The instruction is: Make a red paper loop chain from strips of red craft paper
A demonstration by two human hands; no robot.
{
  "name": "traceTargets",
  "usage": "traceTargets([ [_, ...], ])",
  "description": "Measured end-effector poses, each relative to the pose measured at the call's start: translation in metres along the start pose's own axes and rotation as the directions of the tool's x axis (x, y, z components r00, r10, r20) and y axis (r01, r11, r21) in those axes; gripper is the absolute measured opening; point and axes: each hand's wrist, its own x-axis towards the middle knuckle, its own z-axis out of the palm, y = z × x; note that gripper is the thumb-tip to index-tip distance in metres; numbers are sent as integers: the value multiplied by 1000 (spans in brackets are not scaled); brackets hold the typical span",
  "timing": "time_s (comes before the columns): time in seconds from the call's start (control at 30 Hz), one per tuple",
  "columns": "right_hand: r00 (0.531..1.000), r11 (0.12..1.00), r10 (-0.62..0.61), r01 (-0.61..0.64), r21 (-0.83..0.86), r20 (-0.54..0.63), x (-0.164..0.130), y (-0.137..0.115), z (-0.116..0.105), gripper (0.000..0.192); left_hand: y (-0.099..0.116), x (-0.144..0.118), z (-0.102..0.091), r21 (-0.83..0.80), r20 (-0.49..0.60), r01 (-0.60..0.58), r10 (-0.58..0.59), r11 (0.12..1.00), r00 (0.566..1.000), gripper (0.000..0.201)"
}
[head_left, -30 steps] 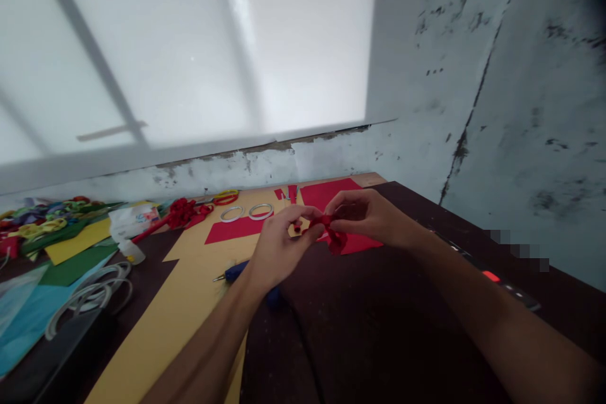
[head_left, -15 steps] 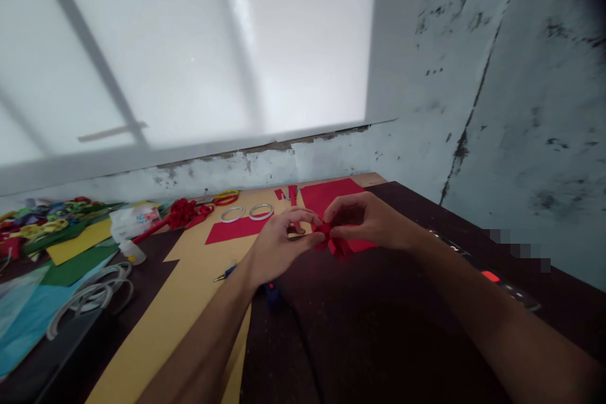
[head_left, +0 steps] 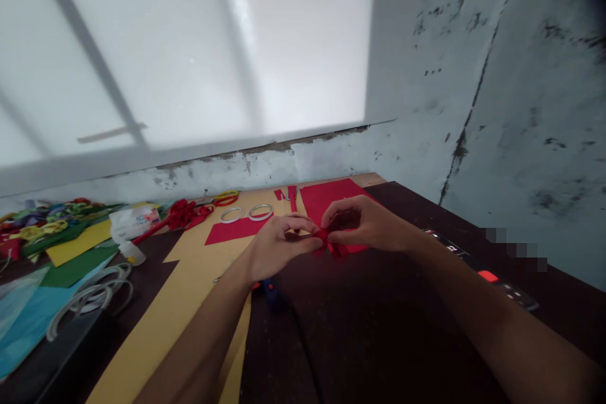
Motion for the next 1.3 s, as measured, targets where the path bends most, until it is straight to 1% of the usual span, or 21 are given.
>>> traceTargets([
  [0.1,1000,1000,1,0,-11,10,0,0,0,15,0,0,-3,20,22,-2,2,1000,1000,18],
  [0.27,999,1000,27,-27,-4,29,0,-1,1,16,0,0,-6,75,36,-37,34,997,999,24],
  [0.43,1000,999,4,-4,-47,16,1,2,2,17,1,-1,-6,91,104,-42,33,995,994,26],
  [0.6,999,997,6,-4,-80,34,1,6,1,17,3,-1,-5,120,134,-53,37,991,990,26],
  [0.67,1000,997,8,-6,-78,22,1,6,1,16,2,-1,-4,117,102,-36,24,992,995,28],
  [0.73,1000,999,-5,5,-54,12,1,6,1,16,0,1,-2,91,33,2,-5,996,999,28],
  [0.8,1000,1000,-14,14,-19,2,1,5,1,15,-1,1,1,71,-40,9,-6,997,999,26],
  [0.87,1000,1000,-8,8,-1,-19,1,3,1,16,-1,1,2,125,-120,-36,51,992,991,23],
  [0.97,999,1000,0,-1,-9,-55,1,2,1,16,1,0,3,297,-203,-97,162,950,966,20],
  [1.07,998,1000,-12,10,-25,-63,1,3,0,16,3,-1,2,371,-195,-117,200,921,960,17],
  [1.3,997,998,-20,15,-67,-71,2,5,2,15,3,-1,1,321,-99,-148,189,935,977,13],
])
